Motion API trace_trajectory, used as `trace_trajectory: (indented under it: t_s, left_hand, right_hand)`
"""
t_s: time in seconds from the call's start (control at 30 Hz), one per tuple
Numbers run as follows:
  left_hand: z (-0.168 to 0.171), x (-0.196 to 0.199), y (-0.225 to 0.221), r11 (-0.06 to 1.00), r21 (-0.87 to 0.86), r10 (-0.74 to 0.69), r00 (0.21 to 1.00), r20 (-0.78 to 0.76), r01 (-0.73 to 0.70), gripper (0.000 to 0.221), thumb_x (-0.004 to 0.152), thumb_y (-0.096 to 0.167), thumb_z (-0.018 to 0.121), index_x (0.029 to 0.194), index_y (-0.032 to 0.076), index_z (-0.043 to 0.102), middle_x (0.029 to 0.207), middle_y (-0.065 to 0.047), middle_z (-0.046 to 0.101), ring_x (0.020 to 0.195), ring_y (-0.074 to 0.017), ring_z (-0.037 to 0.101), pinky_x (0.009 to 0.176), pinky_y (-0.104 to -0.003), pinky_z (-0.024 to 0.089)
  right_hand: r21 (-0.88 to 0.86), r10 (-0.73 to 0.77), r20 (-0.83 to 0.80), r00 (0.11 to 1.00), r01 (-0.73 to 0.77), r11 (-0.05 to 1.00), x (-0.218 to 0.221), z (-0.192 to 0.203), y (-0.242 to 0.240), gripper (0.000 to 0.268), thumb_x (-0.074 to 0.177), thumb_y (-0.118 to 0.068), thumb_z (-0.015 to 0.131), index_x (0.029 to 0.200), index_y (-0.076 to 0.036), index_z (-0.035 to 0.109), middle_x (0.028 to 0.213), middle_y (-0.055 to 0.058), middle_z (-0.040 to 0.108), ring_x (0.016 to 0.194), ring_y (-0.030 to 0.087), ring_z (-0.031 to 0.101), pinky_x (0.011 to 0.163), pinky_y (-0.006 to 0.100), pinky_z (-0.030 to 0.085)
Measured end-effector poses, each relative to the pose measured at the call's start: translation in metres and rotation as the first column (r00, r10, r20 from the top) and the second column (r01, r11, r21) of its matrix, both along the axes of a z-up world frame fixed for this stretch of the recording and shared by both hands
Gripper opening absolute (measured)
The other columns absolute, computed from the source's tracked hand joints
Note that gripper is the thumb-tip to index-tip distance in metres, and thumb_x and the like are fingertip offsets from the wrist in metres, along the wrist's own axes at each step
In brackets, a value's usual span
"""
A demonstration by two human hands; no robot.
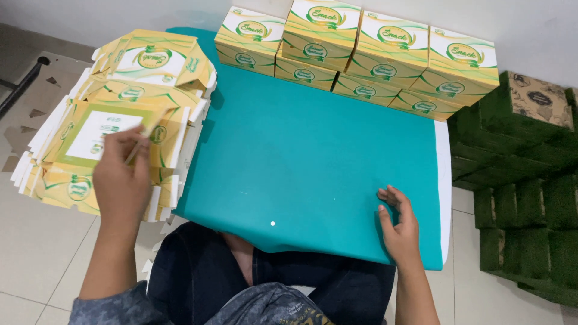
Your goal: The person folds flat cardboard pieces into rectangular boxes by hand, aligning flaps and tucking tabs to form the structure. The person then places the completed box onto a stack of similar boxes.
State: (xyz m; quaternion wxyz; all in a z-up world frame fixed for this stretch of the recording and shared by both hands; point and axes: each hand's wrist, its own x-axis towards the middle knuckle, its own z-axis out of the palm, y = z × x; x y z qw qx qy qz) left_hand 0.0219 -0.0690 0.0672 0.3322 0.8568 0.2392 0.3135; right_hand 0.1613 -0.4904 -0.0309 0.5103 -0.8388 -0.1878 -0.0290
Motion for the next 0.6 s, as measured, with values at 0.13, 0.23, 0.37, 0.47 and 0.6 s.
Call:
trace_trajectory:
  t_s: [0.13,0.23,0.37,0.47,0.6]
  left_hand:
    - [-0.004,0.01,-0.013,0.993,0.104,0.0,0.917,-0.399,0.046,0.016,0.1,0.017,0.054,0.113,0.007,0.057,0.12,-0.013,0.065,0.113,-0.035,0.058,0.091,-0.054,0.046]
    - [-0.013,0.015,-0.019,0.98,0.157,-0.047,0.911,-0.409,0.121,0.028,0.095,0.006,0.056,0.123,0.003,0.059,0.127,-0.019,0.061,0.123,-0.0343,0.052,0.099,-0.051,0.043]
    - [-0.029,0.023,-0.023,0.973,0.217,-0.026,0.976,-0.216,0.074,0.028,0.098,0.0,0.053,0.124,-0.004,0.06,0.126,-0.025,0.06,0.123,-0.0378,0.051,0.105,-0.05,0.037]
    - [-0.037,0.028,-0.022,0.972,0.236,-0.008,1.0,-0.02,0.013,0.026,0.102,-0.001,0.05,0.125,-0.006,0.06,0.124,-0.027,0.06,0.122,-0.0401,0.05,0.107,-0.05,0.033]
    - [-0.028,0.035,-0.029,0.991,0.13,-0.054,0.981,0.189,0.029,0.028,0.105,-0.002,0.043,0.128,-0.012,0.055,0.124,-0.035,0.054,0.121,-0.046,0.047,0.108,-0.051,0.029]
  right_hand:
    - [-0.038,0.01,0.025,1.0,-0.01,0.999,-0.003,0.01,0.005,0.039,0.092,0.003,0.048,0.131,0.001,0.042,0.117,0.019,0.057,0.116,0.037,0.054,0.101,0.054,0.042]
    - [-0.047,0.012,0.028,1.0,-0.011,0.999,-0.002,0.01,0.003,0.039,0.092,0.002,0.049,0.131,0.001,0.042,0.117,0.019,0.058,0.115,0.037,0.055,0.101,0.054,0.042]
    - [-0.046,-0.003,0.018,1.0,0.003,0.999,-0.004,0.012,0.005,0.039,0.091,0.001,0.051,0.13,0.001,0.044,0.117,0.019,0.059,0.115,0.036,0.055,0.102,0.053,0.042]
    - [-0.041,-0.002,0.021,1.0,0.003,0.999,-0.003,0.01,0.004,0.039,0.091,0.001,0.051,0.13,0.0,0.045,0.116,0.019,0.059,0.115,0.036,0.055,0.102,0.053,0.042]
    - [-0.045,-0.001,0.026,1.0,0.002,0.999,-0.002,0.007,0.002,0.039,0.092,0.001,0.051,0.13,0.0,0.045,0.116,0.018,0.06,0.115,0.034,0.056,0.102,0.051,0.042]
